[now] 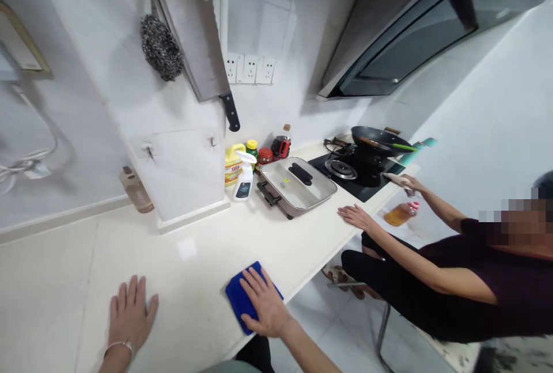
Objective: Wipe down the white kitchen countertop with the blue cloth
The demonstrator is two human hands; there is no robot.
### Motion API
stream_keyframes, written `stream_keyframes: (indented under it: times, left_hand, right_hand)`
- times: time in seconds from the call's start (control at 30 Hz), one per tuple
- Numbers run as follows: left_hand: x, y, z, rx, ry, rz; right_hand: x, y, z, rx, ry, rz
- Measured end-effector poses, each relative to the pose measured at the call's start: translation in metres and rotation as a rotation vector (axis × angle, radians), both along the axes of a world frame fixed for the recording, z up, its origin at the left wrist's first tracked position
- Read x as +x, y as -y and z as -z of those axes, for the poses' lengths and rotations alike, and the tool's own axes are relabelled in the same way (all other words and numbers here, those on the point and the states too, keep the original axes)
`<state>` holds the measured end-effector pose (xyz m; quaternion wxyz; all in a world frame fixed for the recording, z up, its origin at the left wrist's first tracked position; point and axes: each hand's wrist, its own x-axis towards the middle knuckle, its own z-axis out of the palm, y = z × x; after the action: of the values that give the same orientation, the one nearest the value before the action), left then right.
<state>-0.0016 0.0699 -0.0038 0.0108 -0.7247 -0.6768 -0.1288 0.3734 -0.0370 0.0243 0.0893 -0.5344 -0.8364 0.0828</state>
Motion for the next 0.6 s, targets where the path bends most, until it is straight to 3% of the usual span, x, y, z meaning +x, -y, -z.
stream_keyframes:
  times: [0.17,0.3,0.43,0.6]
  left_hand:
    - [0.0,0.001,0.0,-0.003,-0.008,-0.009]
    - [-0.002,0.002,0.002,-0.017,-0.012,-0.018]
    - [-0.004,0.002,0.007,0.001,-0.01,-0.027]
    - [-0.005,0.001,0.009,0.01,-0.011,-0.016]
  right_hand:
    - [0.062,0.004,-0.002,0.083,0.09,0.064]
    - [0.09,0.004,0.004,0.138,0.158,0.155]
    - [0.084,0.009,0.029,0.227,0.151,0.41]
    - [0.047,0.003,0.054,0.239,0.169,0.759]
